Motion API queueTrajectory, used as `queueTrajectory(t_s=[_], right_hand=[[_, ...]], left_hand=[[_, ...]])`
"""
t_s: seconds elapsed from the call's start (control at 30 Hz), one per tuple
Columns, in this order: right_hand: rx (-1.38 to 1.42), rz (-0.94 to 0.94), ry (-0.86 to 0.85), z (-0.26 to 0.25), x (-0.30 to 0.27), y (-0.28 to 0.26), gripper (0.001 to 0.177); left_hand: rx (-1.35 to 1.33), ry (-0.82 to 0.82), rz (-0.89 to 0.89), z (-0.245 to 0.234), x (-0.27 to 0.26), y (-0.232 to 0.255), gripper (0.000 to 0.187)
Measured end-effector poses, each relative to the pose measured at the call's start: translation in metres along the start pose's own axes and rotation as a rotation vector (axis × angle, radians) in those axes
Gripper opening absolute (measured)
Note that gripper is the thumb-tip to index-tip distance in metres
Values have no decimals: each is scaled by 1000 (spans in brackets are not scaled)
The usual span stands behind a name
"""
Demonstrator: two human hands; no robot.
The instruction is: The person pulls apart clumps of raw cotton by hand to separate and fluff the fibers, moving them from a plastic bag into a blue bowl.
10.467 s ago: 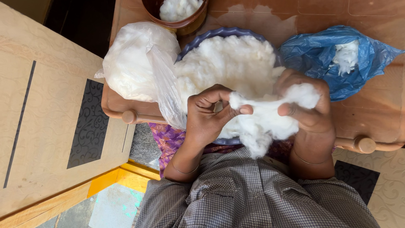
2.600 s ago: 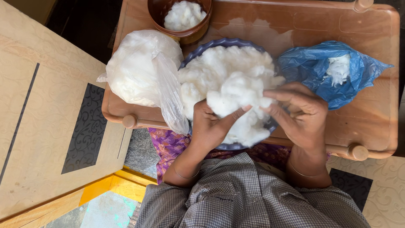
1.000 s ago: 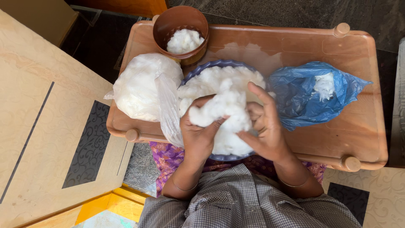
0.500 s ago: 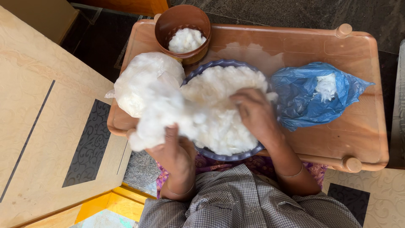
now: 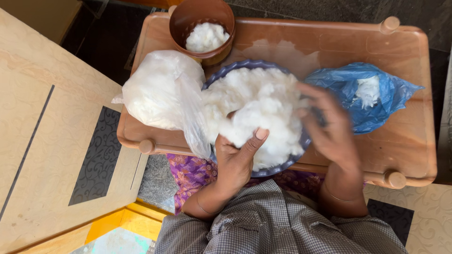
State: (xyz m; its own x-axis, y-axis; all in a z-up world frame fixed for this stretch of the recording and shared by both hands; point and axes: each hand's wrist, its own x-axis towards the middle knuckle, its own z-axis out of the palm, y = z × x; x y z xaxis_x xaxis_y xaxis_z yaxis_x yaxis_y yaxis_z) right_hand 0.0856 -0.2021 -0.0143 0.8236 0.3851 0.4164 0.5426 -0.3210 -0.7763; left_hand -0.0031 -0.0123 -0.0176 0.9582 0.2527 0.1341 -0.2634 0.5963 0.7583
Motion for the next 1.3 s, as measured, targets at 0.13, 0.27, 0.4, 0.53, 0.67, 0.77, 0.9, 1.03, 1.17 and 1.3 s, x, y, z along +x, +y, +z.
queueTrajectory(t_s=[0.13, 0.27, 0.4, 0.53, 0.67, 0.77, 0.9, 1.03, 1.17, 1.3], right_hand=[[113, 196, 239, -17, -15, -19, 26], [510, 86, 67, -14, -16, -26, 37], [555, -1, -30, 0, -15, -5, 29], [424, 100, 59, -9, -21, 7, 21], [397, -1, 16, -6, -27, 8, 26], [580, 11, 0, -9, -27, 13, 14], [764, -4, -52, -16, -24, 20, 12], [851, 71, -39, -17, -25, 23, 9], [895, 100, -4, -18, -23, 22, 8], [801, 113, 18, -8, -25, 20, 7]], left_hand=[[-65, -31, -44, -3, 3, -7, 33], [-174, -85, -114, -9, 5, -29, 28], [-144, -113, -114, -7, 6, -31, 22], [27, -190, -118, 3, 14, -5, 49], [404, -303, -112, 3, 15, -14, 44], [228, -282, -35, -4, 11, -26, 29], [230, -184, -26, -13, 13, -23, 22], [228, -79, -20, -15, 13, -23, 17], [221, 9, 8, -19, 16, -24, 14], [766, -54, -230, -16, 20, -21, 29]])
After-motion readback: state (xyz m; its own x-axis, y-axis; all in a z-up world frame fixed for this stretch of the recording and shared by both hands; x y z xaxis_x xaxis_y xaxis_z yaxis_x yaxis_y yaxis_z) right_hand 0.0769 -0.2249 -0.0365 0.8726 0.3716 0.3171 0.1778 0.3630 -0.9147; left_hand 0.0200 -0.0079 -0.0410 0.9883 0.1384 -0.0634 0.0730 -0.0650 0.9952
